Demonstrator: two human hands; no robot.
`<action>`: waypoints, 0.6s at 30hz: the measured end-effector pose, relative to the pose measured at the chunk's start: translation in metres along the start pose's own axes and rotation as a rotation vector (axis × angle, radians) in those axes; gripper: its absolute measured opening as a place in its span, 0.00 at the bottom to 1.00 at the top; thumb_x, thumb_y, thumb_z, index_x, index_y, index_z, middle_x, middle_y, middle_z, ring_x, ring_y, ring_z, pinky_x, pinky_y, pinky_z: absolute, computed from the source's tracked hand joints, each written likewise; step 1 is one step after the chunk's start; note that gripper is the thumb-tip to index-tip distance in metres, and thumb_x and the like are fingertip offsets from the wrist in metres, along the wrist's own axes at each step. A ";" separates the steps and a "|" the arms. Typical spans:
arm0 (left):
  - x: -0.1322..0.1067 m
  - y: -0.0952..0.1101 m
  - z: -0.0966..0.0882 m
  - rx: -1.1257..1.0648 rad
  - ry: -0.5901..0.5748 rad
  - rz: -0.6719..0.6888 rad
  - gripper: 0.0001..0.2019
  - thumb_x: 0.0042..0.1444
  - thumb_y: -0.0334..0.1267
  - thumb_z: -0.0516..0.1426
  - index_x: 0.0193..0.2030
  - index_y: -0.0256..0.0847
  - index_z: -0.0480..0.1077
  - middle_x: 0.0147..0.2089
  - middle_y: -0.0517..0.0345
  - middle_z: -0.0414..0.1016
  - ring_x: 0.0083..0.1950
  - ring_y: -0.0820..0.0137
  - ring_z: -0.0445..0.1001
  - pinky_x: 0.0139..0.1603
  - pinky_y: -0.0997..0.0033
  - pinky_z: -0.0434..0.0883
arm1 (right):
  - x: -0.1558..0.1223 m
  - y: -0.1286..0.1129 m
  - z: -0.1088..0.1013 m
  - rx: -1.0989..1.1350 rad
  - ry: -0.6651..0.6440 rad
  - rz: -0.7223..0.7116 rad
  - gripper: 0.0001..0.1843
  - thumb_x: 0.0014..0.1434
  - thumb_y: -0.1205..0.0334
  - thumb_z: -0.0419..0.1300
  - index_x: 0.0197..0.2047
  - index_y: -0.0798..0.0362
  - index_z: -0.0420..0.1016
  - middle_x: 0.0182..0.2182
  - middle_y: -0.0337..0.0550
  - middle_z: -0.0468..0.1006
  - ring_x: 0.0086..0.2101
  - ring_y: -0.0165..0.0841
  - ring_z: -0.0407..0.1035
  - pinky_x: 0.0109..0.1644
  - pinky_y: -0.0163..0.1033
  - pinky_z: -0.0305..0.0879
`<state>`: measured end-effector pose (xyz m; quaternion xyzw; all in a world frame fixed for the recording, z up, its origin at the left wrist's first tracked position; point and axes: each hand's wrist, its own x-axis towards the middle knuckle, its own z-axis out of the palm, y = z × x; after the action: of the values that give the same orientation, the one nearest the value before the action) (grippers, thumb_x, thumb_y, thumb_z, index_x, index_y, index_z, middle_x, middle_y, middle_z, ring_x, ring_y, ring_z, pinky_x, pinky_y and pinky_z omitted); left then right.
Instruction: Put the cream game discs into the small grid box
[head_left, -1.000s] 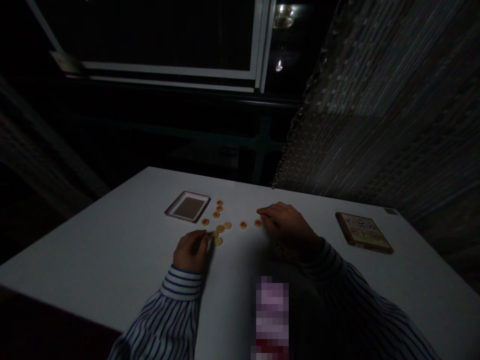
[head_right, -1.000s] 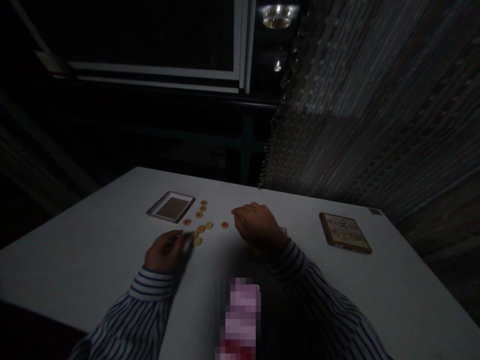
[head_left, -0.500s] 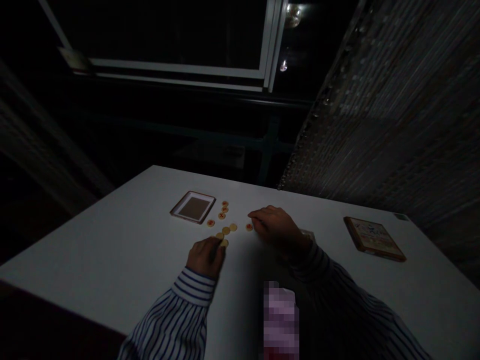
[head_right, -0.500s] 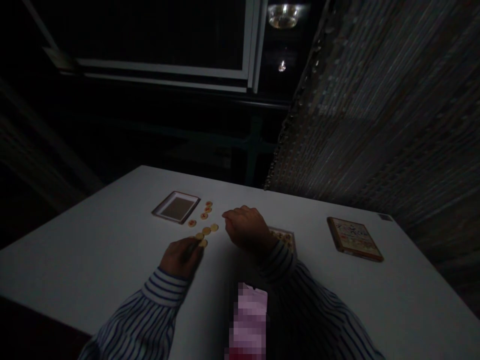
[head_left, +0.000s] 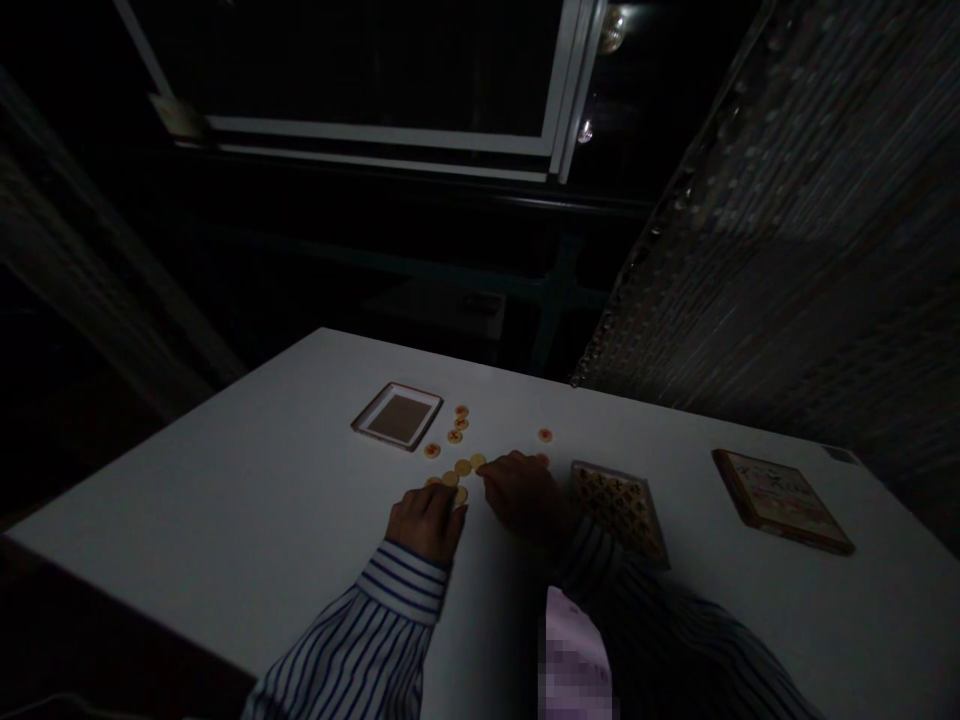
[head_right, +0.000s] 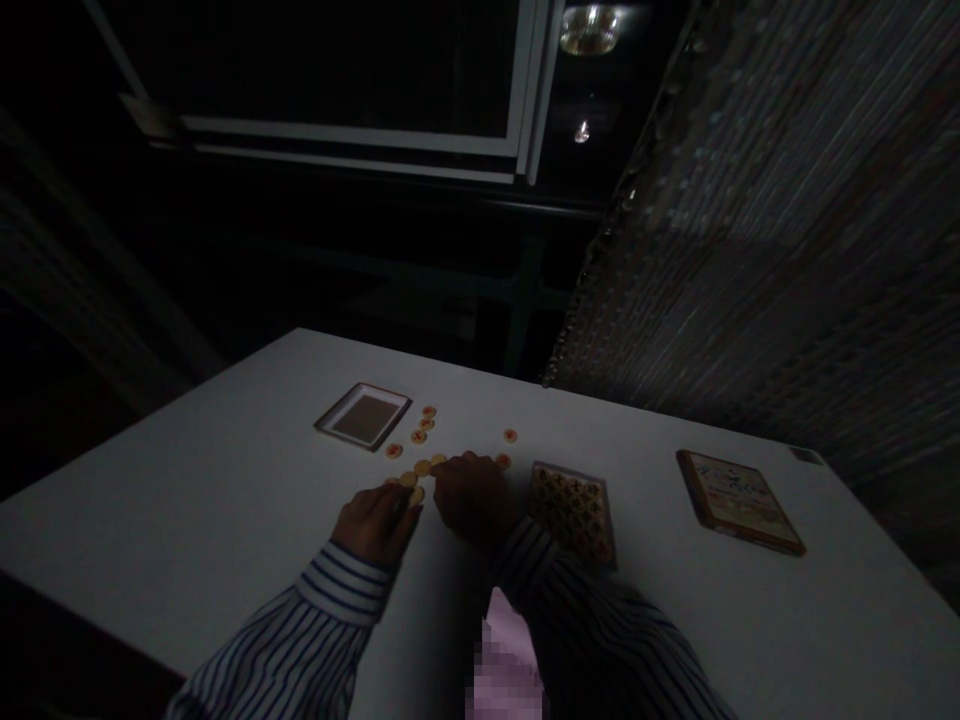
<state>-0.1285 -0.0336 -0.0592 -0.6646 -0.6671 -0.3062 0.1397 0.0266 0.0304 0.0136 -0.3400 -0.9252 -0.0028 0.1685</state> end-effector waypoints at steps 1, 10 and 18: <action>0.000 0.000 0.001 0.010 0.003 0.002 0.13 0.50 0.43 0.54 0.39 0.40 0.71 0.40 0.50 0.74 0.37 0.62 0.70 0.35 0.65 0.64 | -0.001 0.000 0.001 0.004 0.000 0.003 0.12 0.57 0.66 0.47 0.41 0.53 0.69 0.33 0.44 0.74 0.36 0.32 0.64 0.39 0.37 0.57; 0.002 0.007 -0.004 0.109 -0.048 0.003 0.12 0.52 0.43 0.52 0.39 0.43 0.72 0.37 0.53 0.75 0.35 0.63 0.69 0.32 0.66 0.60 | -0.008 0.001 0.008 0.075 0.016 -0.017 0.12 0.56 0.66 0.49 0.40 0.53 0.70 0.34 0.44 0.74 0.37 0.33 0.65 0.43 0.39 0.58; 0.000 0.008 -0.002 0.108 -0.042 0.027 0.11 0.52 0.43 0.52 0.37 0.44 0.73 0.37 0.55 0.76 0.36 0.64 0.69 0.33 0.66 0.59 | -0.011 0.001 0.011 0.096 0.028 -0.039 0.11 0.56 0.66 0.48 0.40 0.54 0.70 0.34 0.44 0.75 0.38 0.33 0.66 0.49 0.41 0.56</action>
<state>-0.1212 -0.0354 -0.0563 -0.6713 -0.6763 -0.2539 0.1656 0.0318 0.0253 -0.0003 -0.3132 -0.9284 0.0334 0.1972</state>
